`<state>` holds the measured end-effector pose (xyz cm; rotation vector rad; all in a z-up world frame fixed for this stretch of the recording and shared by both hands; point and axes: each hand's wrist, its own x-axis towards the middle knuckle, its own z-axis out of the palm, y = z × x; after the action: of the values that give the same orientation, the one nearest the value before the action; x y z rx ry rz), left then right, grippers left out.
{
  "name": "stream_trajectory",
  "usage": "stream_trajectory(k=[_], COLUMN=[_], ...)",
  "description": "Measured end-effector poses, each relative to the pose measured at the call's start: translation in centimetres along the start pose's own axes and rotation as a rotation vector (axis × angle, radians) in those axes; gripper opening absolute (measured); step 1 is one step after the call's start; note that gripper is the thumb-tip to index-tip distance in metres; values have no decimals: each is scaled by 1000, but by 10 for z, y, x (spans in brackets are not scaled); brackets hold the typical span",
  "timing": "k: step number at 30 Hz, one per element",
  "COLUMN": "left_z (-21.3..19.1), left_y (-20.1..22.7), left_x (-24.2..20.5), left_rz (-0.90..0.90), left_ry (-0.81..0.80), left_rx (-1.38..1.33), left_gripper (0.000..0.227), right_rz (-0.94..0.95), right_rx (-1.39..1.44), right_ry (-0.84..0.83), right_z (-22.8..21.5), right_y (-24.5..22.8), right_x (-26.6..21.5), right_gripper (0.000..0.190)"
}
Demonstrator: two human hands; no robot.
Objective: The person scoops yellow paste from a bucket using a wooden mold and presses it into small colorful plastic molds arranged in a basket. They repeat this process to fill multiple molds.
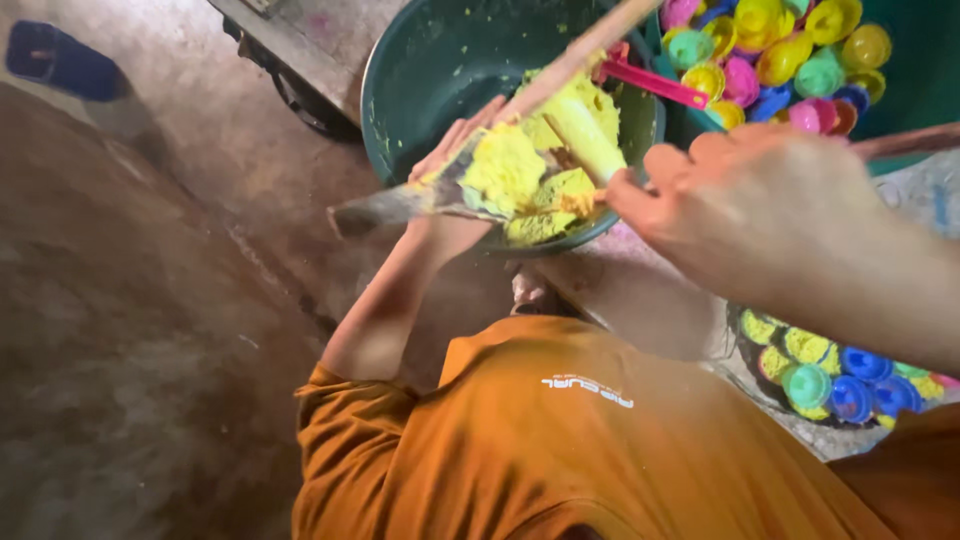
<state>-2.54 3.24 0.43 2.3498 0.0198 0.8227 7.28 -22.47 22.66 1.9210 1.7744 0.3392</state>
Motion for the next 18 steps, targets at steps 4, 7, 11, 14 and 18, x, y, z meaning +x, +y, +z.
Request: stream_trajectory(k=[4,7,11,14,18], left_z=[-18,-18,7,21,11], left_y=[11,5,6,15,15], left_x=[13,22,13,7,17], left_rz=[75,73,57,-9,-29], left_ry=[-6,17,-124,-165,-66], left_rx=[170,178,137,54,38], left_gripper=[65,63,66,62,54], right_rz=[118,194,62,31,9], right_rx=[50,10,-61,-5,276], right_ry=[-189,-208,-28,-7,-121], right_z=[-14,-20,3,8,-1], right_y=[6,12,-8,-31,-25], right_x=[-5,-9,22,57,50], right_gripper=[28,25,29,35,55])
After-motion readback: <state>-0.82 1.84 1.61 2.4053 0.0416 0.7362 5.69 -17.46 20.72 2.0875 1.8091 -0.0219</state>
